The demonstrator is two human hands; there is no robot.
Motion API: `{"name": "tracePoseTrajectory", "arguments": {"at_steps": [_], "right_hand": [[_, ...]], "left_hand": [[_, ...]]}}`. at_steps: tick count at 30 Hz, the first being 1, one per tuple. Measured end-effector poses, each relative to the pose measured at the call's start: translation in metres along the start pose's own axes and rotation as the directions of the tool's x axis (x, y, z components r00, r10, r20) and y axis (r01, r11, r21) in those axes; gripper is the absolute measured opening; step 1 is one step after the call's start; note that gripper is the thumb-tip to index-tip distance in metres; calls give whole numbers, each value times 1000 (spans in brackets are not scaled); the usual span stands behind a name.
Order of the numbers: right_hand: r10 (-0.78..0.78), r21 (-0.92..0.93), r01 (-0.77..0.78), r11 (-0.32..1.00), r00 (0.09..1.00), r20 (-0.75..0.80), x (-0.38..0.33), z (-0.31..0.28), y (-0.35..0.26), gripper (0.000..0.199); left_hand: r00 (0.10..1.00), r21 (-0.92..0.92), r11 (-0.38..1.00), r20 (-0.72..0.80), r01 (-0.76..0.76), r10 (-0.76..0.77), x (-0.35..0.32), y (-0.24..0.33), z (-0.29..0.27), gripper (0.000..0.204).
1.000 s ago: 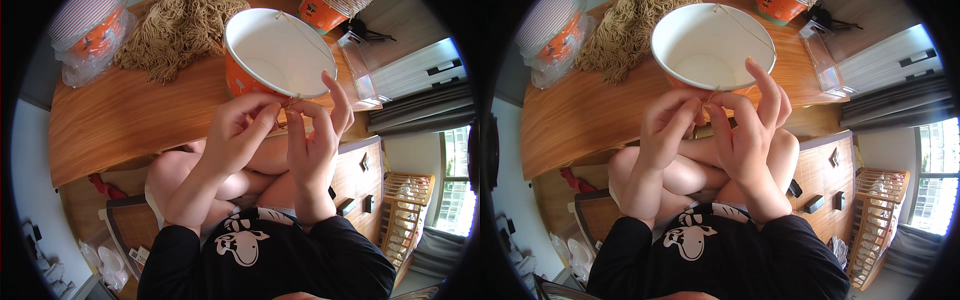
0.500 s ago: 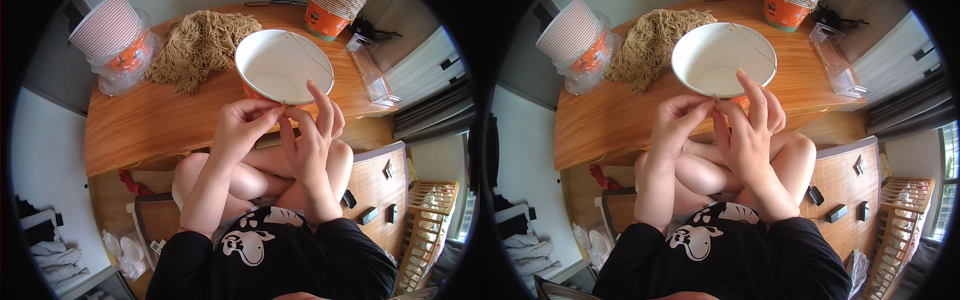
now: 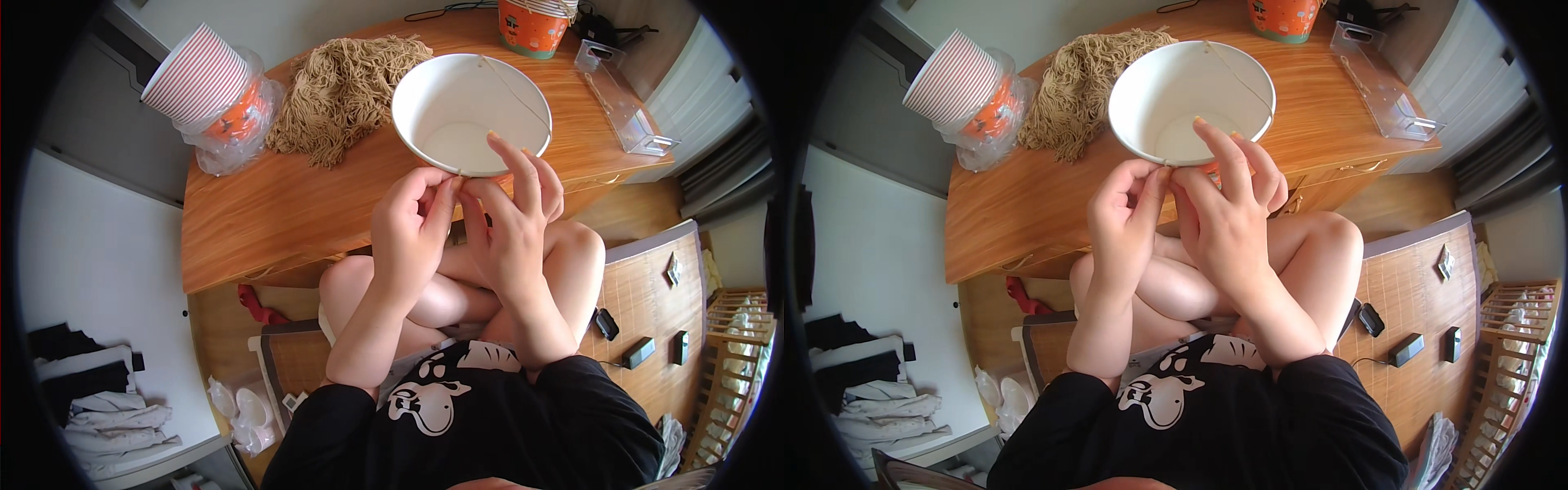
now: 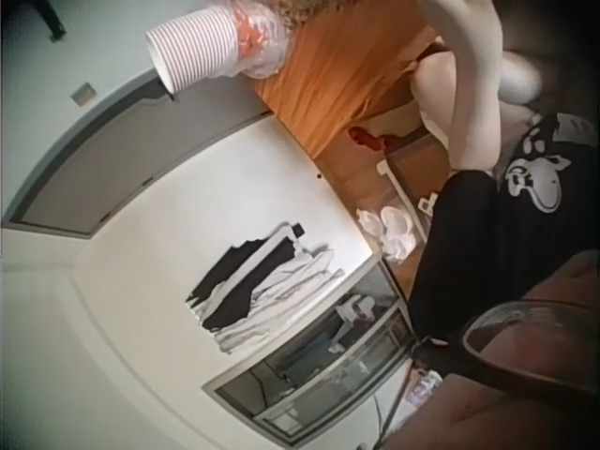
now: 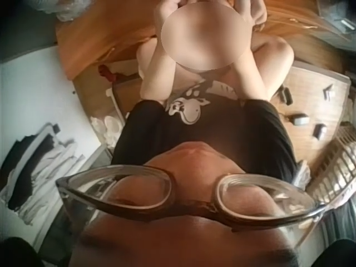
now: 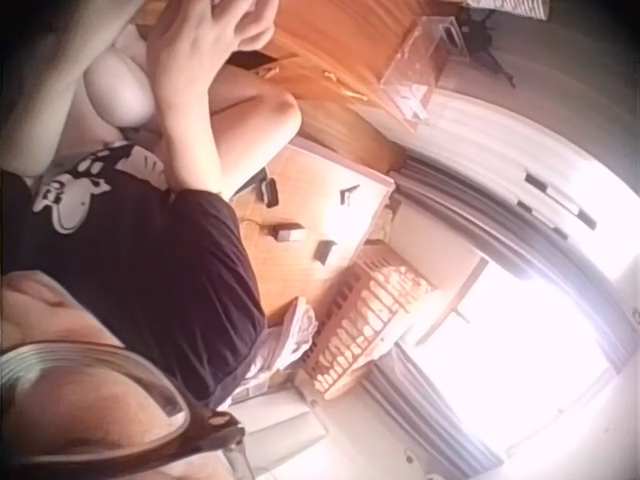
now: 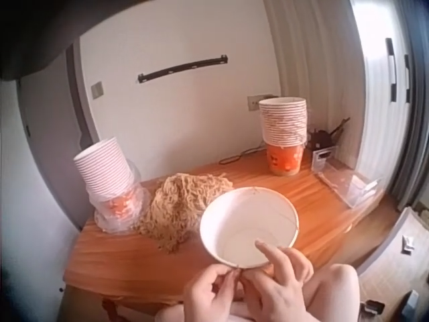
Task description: Attaching wire handles to paper buckets at a workstation.
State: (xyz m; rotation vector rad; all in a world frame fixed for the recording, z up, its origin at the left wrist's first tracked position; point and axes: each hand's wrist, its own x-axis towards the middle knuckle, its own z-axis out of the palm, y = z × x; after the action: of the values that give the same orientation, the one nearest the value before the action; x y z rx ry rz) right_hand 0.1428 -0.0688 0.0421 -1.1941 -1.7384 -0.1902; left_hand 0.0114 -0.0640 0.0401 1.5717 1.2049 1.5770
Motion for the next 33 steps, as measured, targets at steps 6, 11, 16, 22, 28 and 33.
{"name": "tracePoseTrajectory", "arguments": {"at_steps": [6, 11, 16, 22, 28, 33], "right_hand": [[-31, 37, 33, 999, 999, -42, 1, 6, 2, 13], [-41, 40, 42, 998, 999, -35, 1, 7, 2, 13], [-31, 23, 32, 999, 999, -30, 0, 6, 5, 15], [-34, 5, 34, 999, 997, -74, -1, 7, 7, 18], [-52, -14, 51, 999, 995, -86, -3, 9, 10, 16], [-73, 20, 76, 997, 990, -122, -2, 13, 13, 12]], "left_hand": [[989, 167, 979, -68, -120, 133, -1, -4, 5, 7], [994, 141, 986, -64, -84, 94, -2, -4, 8, 10], [1000, -47, 999, -24, -5, 4, 0, 0, 3, 11], [988, -328, 932, 45, 155, -148, -2, 3, -5, 12], [989, -281, 949, 74, 147, -131, -1, 2, -3, 11], [990, -289, 947, 53, 138, -128, -1, 2, 3, 9]]}}
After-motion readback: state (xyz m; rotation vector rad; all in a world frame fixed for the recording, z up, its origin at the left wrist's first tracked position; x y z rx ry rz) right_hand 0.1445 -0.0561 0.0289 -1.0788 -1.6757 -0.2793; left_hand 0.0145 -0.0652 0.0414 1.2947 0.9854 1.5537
